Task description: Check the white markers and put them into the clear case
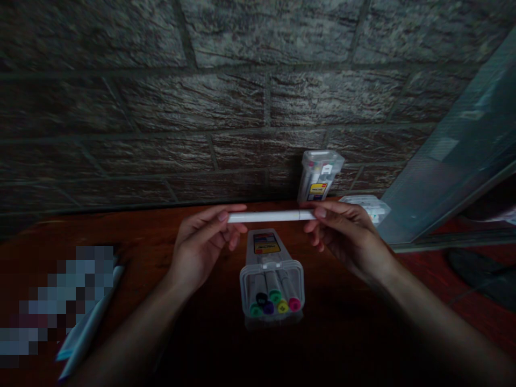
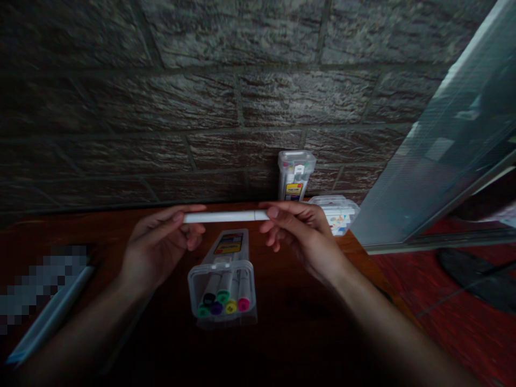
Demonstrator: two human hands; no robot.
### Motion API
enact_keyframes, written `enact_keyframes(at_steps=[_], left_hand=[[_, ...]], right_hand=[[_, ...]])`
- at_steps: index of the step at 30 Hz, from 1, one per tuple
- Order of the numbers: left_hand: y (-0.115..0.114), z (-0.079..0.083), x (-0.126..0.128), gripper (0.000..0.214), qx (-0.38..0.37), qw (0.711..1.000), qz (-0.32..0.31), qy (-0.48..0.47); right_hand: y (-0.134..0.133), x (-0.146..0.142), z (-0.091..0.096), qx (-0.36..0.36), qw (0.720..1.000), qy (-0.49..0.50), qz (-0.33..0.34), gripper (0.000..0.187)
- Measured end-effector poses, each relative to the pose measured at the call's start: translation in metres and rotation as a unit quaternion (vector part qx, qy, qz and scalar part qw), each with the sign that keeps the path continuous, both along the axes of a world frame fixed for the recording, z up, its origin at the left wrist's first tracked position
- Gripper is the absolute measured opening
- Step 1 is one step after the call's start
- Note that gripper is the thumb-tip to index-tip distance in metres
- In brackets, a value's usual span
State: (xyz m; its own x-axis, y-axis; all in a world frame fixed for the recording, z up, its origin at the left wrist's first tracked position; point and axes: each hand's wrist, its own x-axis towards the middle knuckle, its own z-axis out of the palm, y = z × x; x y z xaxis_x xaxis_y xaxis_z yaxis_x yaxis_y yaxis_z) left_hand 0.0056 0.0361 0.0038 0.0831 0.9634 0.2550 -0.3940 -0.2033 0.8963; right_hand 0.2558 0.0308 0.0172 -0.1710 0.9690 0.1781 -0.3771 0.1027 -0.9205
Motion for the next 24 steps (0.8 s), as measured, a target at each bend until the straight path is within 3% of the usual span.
enact_keyframes(at_steps=[24], left_hand=[[-0.0004, 0.0018, -0.0025, 0.026, -0.021, 0.999, -0.024, -0.037]], right_hand=[[0.0004, 0.0018, 0.0044, -0.009, 0.999, 0.024, 0.032, 0.019]])
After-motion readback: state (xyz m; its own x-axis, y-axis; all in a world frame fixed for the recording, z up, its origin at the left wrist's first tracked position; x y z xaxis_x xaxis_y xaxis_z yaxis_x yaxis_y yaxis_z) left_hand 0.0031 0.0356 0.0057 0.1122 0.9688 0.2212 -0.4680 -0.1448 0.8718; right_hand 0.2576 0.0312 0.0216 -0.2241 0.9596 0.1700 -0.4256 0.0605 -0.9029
